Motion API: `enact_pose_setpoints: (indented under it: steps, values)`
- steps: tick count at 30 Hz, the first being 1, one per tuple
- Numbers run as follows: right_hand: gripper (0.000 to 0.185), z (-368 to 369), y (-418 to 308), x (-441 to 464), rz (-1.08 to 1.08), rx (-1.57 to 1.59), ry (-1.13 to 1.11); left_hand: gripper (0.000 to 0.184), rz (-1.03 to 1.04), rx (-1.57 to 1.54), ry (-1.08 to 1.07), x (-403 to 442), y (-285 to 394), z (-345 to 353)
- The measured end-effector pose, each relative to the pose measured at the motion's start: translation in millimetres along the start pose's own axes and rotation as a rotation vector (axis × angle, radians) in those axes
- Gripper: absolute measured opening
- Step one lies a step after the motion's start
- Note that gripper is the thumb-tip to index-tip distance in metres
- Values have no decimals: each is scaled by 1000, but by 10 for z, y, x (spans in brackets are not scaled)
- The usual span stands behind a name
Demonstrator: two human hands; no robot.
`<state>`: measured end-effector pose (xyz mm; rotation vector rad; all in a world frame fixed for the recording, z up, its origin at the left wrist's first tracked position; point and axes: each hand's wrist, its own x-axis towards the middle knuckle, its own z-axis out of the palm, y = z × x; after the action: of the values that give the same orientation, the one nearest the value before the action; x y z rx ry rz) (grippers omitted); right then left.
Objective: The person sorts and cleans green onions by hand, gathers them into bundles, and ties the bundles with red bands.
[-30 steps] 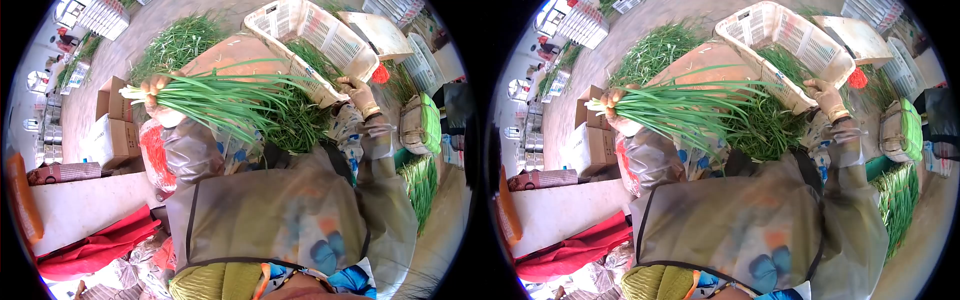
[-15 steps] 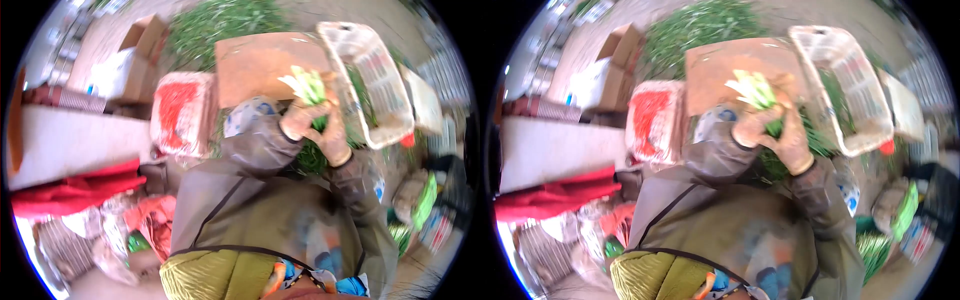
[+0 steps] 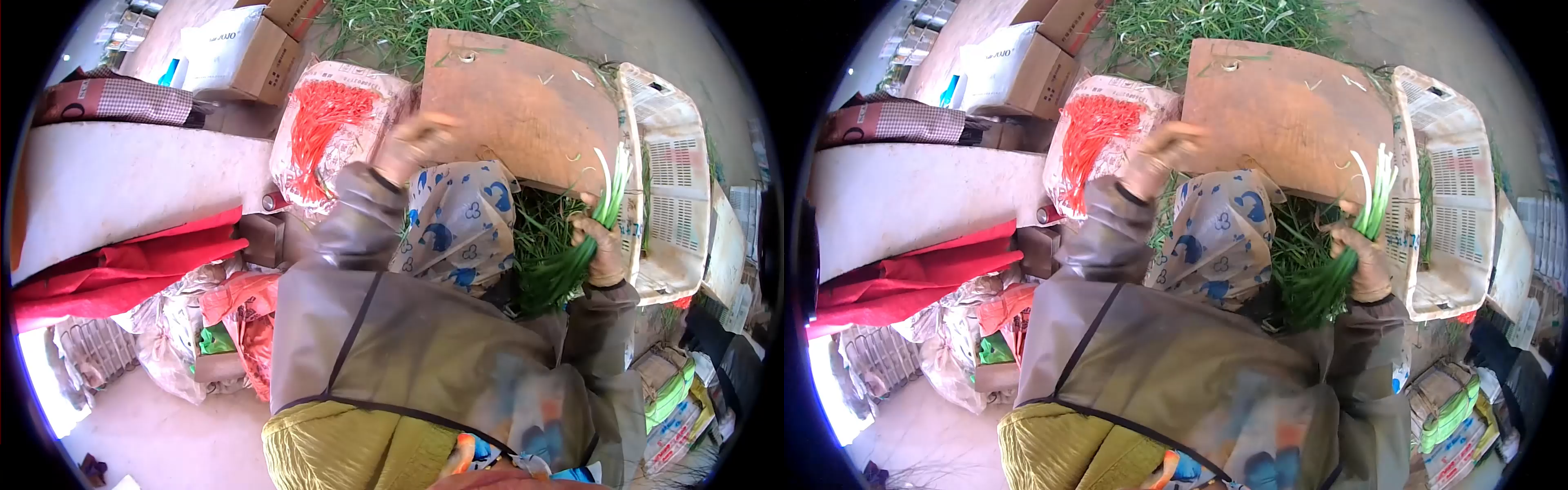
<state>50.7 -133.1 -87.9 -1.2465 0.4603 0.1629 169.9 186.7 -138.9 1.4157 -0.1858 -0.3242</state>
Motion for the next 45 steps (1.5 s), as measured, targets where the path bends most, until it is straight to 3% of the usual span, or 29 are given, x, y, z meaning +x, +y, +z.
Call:
enact_pose_setpoints:
  steps: [2, 3, 4, 8, 10, 15, 17, 18, 19, 21, 23, 25, 27, 29, 30, 32, 34, 35, 36, 38, 39, 42, 45]
  values:
    - [35, -300, 204, 136, -18, -55, -34, 18, -69, -159, 313, 99, -634, -681]
    - [34, -332, 238, 129, 7, -111, 24, 19, -211, 527, 383, 106, -1019, -1219]
    - [34, -305, 247, 131, 41, -136, 49, 21, -252, 528, 454, 79, -1485, -1641]
    - [32, -398, 467, 233, 188, -127, 91, 22, -493, 734, 410, 159, -2011, -2112]
    - [32, -345, 475, 293, 220, -128, 101, 23, -386, 1233, 479, 332, -1850, -1984]
    - [33, -279, 518, 404, 306, -91, 113, 22, -294, 1266, 381, 755, -2098, -2179]
    - [34, -293, 528, 446, 321, -71, 123, 26, -712, 1291, 295, 903, -1692, -1949]
    - [34, -279, 511, 458, 315, -67, 129, 28, -533, 1280, 345, 836, -1666, -1949]
    - [34, -281, 502, 476, 310, -63, 131, 28, -534, 1285, 334, 828, -1690, -2014]
    - [34, -315, 528, 515, 303, -55, 144, 21, -222, 855, 523, 823, -1719, -2175]
    - [34, -340, 495, 508, 333, -21, 126, 23, -249, 753, 436, 859, -1242, -1929]
    - [33, -367, 499, 492, 330, 41, 156, 21, 8, 909, 414, 1033, -948, -1533]
    - [33, -330, 437, 497, 319, 80, 183, 19, -196, 919, 233, 1333, -314, -760]
    - [32, -353, 463, 505, 287, 146, 197, 23, 179, 979, -37, 1616, -73, -37]
    - [30, -368, 467, 500, 260, 155, 190, 25, 219, 1183, 21, 1769, -255, 296]
    - [31, -374, 485, 480, 219, 174, 185, 26, 305, 992, -324, 2262, -766, 826]
    - [32, -430, 518, 466, 204, 126, 167, 33, 27, 848, -519, 2664, -1149, 1532]
    - [32, -463, 549, 439, 214, 146, 180, 36, -35, 1101, -640, 2634, -744, 1912]
    - [34, -457, 512, 411, 224, 158, 196, 36, -26, 1100, -649, 2689, -898, 2075]
    - [37, -515, 444, 375, 232, 174, 229, 40, -86, 680, -703, 2857, -1334, 2309]
    - [37, -579, 423, 374, 228, 184, 240, 40, -84, 682, -718, 2851, -1324, 2330]
    - [29, -791, 417, 483, 121, 178, 315, 47, 235, 932, -360, 2893, -1262, 2007]
    - [28, -650, 279, 765, 183, 113, 327, 48, 294, 1455, -177, 2772, -1118, 1500]
